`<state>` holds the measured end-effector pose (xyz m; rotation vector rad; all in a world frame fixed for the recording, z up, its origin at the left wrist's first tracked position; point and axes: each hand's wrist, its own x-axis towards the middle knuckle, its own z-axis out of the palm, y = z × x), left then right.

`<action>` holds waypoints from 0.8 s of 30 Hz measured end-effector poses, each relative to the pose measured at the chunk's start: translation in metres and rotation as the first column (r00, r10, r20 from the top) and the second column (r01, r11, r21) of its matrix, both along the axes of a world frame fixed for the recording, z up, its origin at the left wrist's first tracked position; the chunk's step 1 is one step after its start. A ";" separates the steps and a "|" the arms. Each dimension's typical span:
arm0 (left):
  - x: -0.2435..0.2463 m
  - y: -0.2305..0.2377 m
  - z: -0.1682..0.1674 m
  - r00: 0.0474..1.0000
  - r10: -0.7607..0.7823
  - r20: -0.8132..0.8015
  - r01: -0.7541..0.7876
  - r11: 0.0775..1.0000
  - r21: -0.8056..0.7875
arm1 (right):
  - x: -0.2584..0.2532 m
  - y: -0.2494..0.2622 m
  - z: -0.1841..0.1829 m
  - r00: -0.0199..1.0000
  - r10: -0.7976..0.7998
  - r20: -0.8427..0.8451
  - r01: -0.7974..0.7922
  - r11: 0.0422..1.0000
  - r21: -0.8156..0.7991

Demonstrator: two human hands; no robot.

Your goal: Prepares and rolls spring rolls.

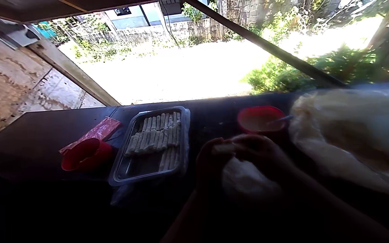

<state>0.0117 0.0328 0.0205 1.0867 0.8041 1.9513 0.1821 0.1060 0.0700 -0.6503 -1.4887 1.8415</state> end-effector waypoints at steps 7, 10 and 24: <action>0.000 -0.002 0.003 1.000 0.024 -0.009 -0.024 1.000 0.014 | 0.009 0.002 -0.006 0.999 -0.003 -0.047 0.003 1.000 -0.003; 0.003 -0.001 0.004 0.999 0.037 -0.001 -0.037 0.999 -0.002 | 0.008 -0.001 -0.003 0.998 -0.053 -0.031 0.053 0.999 0.012; 0.014 -0.006 0.019 0.995 0.096 0.016 -0.092 0.982 -0.167 | 0.016 0.004 -0.017 0.964 -0.236 0.118 0.080 0.687 0.722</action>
